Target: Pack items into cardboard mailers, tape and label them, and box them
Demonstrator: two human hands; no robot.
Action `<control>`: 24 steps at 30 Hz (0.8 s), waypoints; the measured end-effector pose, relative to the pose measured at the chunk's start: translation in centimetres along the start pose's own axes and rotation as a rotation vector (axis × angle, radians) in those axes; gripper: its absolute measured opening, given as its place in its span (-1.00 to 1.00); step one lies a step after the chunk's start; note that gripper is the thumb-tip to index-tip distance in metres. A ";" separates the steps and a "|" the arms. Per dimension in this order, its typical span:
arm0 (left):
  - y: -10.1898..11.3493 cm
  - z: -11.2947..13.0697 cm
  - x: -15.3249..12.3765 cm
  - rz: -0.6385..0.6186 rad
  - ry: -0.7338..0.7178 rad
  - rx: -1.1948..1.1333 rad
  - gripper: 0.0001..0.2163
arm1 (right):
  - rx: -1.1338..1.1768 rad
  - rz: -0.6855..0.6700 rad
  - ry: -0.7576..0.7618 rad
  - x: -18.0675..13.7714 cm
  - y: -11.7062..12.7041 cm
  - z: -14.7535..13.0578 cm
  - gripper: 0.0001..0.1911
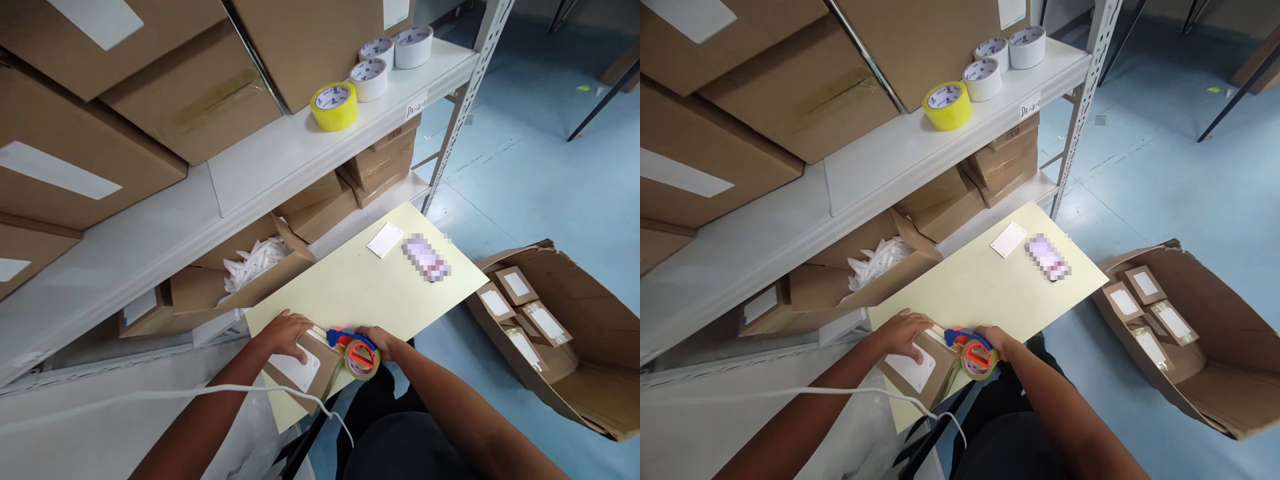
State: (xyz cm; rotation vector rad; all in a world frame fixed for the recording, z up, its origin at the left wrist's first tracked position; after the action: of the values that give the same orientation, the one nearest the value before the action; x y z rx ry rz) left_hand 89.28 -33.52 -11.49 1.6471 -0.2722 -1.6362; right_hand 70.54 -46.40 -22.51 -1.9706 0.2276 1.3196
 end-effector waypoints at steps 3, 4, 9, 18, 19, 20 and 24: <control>-0.4 -0.8 -0.5 0.038 0.026 -0.032 -0.27 | 0.043 -0.014 0.028 -0.8 1.6 1.0 -0.70; -0.6 -1.0 -0.7 0.041 0.040 -0.043 -0.27 | 0.050 -0.014 0.035 -1.2 2.5 1.4 -0.72; -0.9 -2.7 -1.9 0.036 0.163 -0.091 -0.28 | 0.090 -0.009 0.117 -3.1 5.1 2.4 -0.74; -0.3 1.7 -3.0 0.206 0.181 0.002 -0.16 | 0.137 0.054 0.234 -3.1 4.9 0.1 -0.72; 0.1 3.5 -2.5 0.275 0.114 0.008 -0.19 | 0.141 0.057 0.221 -3.1 5.3 0.0 -0.71; 0.5 5.1 -2.0 0.326 0.068 0.005 -0.25 | 0.142 0.062 0.210 -3.0 5.7 -0.2 -0.71; 1.2 7.6 0.6 0.368 0.158 -0.049 -0.61 | 0.124 0.063 0.198 -2.6 6.4 -1.2 -0.69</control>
State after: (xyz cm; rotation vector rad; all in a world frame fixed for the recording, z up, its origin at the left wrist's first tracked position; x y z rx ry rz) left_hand 82.88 -37.56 -10.13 1.5710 -0.4233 -1.2237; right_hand 66.90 -52.34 -23.15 -2.0022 0.4591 1.1206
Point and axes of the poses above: each hand's wrist, its own x-axis towards the middle knuckle, its own y-axis out of the back of the hand, z = x × y, the point moved 8 cm from there along x, towards the middle knuckle, and after that the axes turned 7 degrees about x, right-handed, at the moved point
